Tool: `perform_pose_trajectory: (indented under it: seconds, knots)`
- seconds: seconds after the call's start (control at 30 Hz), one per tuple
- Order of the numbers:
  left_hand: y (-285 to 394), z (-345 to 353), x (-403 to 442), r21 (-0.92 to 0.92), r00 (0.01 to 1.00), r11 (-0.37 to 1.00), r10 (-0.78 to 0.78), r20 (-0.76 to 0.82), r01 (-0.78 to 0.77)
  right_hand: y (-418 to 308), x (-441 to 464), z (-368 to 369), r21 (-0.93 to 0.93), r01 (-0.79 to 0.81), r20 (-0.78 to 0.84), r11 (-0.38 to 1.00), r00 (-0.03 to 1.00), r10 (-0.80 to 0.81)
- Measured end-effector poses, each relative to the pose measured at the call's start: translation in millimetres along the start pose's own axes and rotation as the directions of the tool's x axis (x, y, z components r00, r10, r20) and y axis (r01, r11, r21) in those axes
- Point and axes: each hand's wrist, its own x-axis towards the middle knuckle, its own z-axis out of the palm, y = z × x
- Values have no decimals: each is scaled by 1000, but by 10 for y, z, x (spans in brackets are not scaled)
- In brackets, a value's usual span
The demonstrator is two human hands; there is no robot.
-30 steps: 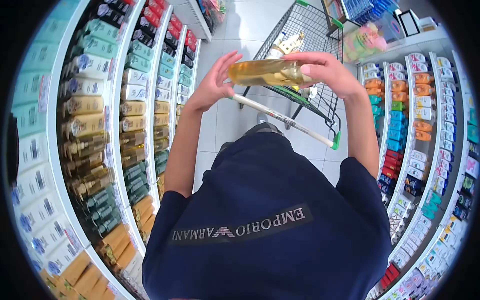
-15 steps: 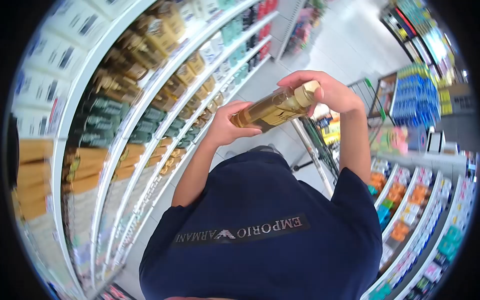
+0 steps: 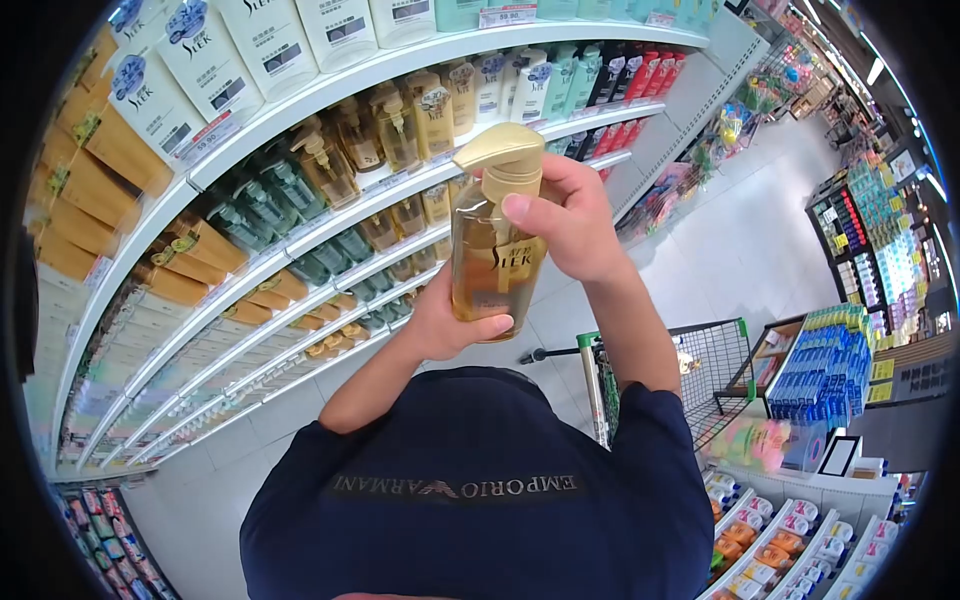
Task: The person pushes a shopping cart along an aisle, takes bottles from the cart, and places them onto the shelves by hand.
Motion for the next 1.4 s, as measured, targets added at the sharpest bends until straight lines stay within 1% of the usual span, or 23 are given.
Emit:
perform_pose_trajectory:
  seconds: [0.07, 0.13, 0.23, 0.4, 0.47, 0.5, 0.53, 0.57, 0.63, 0.67, 0.73, 0.8, 0.83, 0.93, 0.97, 1.07, 1.1, 1.13, 1.2, 1.23, 1.33, 1.37, 1.4]
  knots:
    - [8, 65, -14, -51, 995, 994, 90, -39, -92, -28, 3, 13, 7, 33, 21, 999, 999, -33]
    - [58, 91, -46, -64, 995, 994, 93, -23, -94, -73, -24, 70, 32, 95, -20, 995, 995, -94]
    - [88, 101, -97, 7, 997, 997, 77, -23, -77, -169, -49, 118, -1, 88, -60, 996, 994, -88]
    - [21, 92, -79, -209, 992, 974, 106, 75, -88, -182, -96, 219, 24, 160, -178, 987, 972, -154]
    - [19, 111, -78, -179, 987, 973, 153, 47, -143, -153, -129, 243, 19, 166, -217, 986, 963, -158]
    - [15, 119, -85, -150, 979, 969, 200, 20, -195, -131, -153, 273, 49, 173, -235, 984, 959, -157]
    - [-10, 114, -89, -153, 980, 970, 196, 24, -191, -114, -179, 306, 78, 179, -254, 981, 955, -154]
    - [-55, 102, -89, -209, 981, 959, 196, 8, -189, -102, -208, 351, 77, 176, -260, 981, 954, -151]
    - [-79, 87, -101, -269, 983, 946, 186, -3, -180, -72, -279, 443, 224, 201, -173, 954, 971, -164]
    - [-61, 76, -118, -284, 982, 941, 191, -9, -186, -40, -328, 461, 226, 196, -181, 954, 971, -157]
    - [-35, 25, -155, -299, 981, 935, 194, -14, -189, 59, -424, 471, 197, 85, -135, 977, 989, -59]
    - [-21, -80, -180, -360, 960, 901, 276, 41, -244, 125, -482, 542, 160, 24, -135, 987, 991, -2]
    - [-55, -134, -189, -302, 955, 915, 294, 45, -268, 133, -483, 608, 136, 9, -104, 991, 995, 5]
    - [-90, -119, -254, -361, 979, 910, 200, -49, -204, 201, -482, 721, 102, -62, -62, 993, 996, 68]
    - [-123, -140, -266, -341, 979, 918, 197, -54, -204, 211, -474, 761, 98, -65, -101, 993, 992, 75]
    - [-176, -192, -289, -266, 958, 920, 280, -61, -286, 249, -406, 806, 132, -83, -151, 988, 983, 103]
    - [-181, -174, -313, -396, 977, 893, 183, -110, -212, 259, -399, 801, 167, -98, -183, 981, 975, 129]
    - [-138, -199, -334, -393, 976, 894, 182, -118, -214, 277, -386, 778, 171, -101, -176, 980, 976, 132]
    - [-19, -249, -362, -78, 997, 996, 36, -63, -41, 349, -333, 698, 50, -86, -164, 995, 982, 93]
    - [-29, -243, -354, -24, 994, 999, 32, -105, -35, 410, -301, 681, 99, -65, -127, 993, 989, 77]
    - [-110, -309, -375, -60, 991, 996, 55, -124, -63, 454, -229, 727, 187, -72, -132, 980, 986, 98]
    - [-170, -320, -389, -174, 990, 982, 50, -131, -72, 471, -215, 728, 191, -79, -128, 978, 986, 105]
    - [-211, -352, -403, -177, 990, 982, 43, -138, -68, 489, -202, 725, 263, -163, -106, 951, 975, 196]
